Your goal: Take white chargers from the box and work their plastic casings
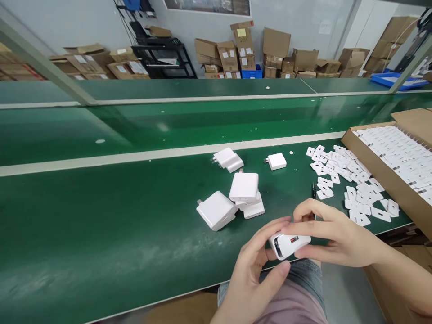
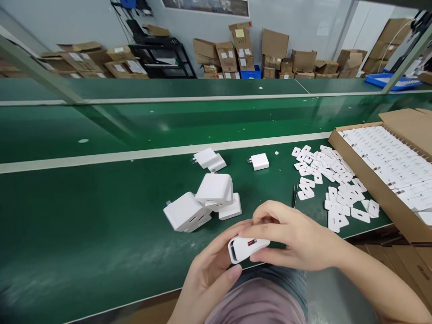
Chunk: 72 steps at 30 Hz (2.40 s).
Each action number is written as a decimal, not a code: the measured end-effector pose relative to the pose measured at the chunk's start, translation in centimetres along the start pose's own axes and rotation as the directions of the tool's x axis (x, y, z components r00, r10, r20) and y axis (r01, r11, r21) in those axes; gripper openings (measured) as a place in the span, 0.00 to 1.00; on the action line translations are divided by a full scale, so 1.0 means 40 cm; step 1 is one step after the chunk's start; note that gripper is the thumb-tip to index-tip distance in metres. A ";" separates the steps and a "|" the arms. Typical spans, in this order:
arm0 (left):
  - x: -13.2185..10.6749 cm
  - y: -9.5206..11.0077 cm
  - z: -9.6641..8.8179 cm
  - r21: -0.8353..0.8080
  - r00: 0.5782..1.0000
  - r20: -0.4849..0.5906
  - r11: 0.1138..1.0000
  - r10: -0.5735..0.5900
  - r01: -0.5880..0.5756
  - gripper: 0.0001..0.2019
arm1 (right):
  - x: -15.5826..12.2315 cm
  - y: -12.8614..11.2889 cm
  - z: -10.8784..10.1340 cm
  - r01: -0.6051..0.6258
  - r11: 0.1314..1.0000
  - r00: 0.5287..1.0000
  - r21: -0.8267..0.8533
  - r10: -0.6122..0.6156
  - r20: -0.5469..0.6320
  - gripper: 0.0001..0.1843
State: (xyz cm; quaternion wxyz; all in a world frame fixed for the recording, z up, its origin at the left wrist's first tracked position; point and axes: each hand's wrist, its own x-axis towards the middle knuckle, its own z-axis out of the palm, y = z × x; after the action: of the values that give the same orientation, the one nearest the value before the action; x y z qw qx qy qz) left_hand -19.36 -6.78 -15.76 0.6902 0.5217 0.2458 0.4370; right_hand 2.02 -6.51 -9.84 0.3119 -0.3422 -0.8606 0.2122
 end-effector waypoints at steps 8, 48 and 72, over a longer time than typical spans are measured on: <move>0.019 -0.010 0.000 -0.048 0.995 -0.087 0.998 -0.050 0.046 0.14 | 0.005 0.003 0.037 0.019 0.998 1.000 0.065 -0.020 0.015 0.13; 0.007 -0.059 0.012 -0.153 0.995 -0.054 0.986 -0.082 0.073 0.19 | -0.008 0.006 0.035 0.105 0.994 0.994 0.022 -0.105 0.024 0.15; 0.004 -0.017 0.020 0.159 0.973 -0.121 0.972 0.195 -0.175 0.16 | -0.053 0.014 0.133 -0.395 0.543 0.861 0.741 0.501 0.092 0.25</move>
State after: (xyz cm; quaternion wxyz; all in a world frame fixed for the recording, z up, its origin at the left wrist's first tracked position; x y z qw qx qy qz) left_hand -18.39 -7.09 -16.09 0.5876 0.5610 0.2741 0.5146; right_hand -0.13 -8.48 -14.80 0.4135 -0.4077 -0.5601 0.5908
